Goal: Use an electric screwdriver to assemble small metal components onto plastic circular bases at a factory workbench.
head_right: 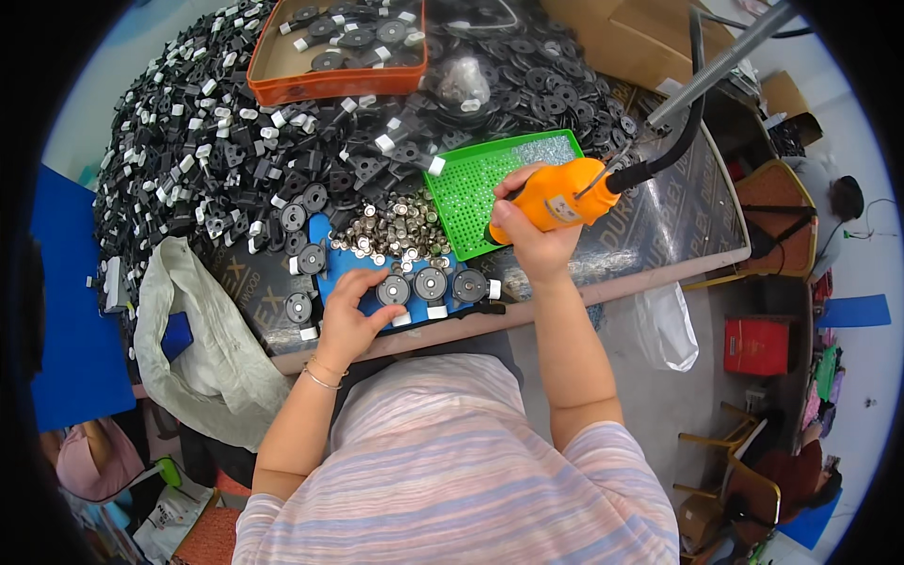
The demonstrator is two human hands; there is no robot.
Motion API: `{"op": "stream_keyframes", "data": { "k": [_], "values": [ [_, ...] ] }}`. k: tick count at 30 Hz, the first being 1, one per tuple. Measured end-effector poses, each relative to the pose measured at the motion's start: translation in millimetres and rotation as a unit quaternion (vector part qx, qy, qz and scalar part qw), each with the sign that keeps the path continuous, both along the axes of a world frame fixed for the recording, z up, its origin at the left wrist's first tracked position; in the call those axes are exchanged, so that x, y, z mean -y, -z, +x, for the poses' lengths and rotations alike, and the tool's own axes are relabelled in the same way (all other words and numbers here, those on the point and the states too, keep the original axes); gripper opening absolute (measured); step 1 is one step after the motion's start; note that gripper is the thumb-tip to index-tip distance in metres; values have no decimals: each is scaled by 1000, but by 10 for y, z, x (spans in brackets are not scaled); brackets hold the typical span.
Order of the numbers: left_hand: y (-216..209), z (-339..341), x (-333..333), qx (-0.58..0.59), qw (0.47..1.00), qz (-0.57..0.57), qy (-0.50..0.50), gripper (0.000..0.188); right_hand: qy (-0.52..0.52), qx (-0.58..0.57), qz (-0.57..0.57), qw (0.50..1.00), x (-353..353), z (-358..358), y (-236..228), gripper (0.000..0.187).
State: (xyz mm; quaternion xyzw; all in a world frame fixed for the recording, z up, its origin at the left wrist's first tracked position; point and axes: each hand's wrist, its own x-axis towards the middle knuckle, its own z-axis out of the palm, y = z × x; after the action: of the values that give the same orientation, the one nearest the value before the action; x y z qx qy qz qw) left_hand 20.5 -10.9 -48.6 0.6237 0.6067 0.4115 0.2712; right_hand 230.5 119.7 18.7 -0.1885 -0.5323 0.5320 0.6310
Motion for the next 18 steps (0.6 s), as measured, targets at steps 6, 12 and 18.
{"op": "stream_keyframes", "data": {
  "k": [6, 12, 18],
  "values": [
    [17, -1, -9, -3, 1000, 9, 3, 49, -3, 6, 9, 1000, -15, -2, 11, 24],
    [8, -5, -4, -7, 1000, 13, 4, 49, 7, 4, 4, 1000, -4, -21, -3, 23],
    [23, -17, 2, -11, 1000, 25, 3, 49, -8, -5, 1, 1000, 0, -42, -6, 22]
  ]
}}
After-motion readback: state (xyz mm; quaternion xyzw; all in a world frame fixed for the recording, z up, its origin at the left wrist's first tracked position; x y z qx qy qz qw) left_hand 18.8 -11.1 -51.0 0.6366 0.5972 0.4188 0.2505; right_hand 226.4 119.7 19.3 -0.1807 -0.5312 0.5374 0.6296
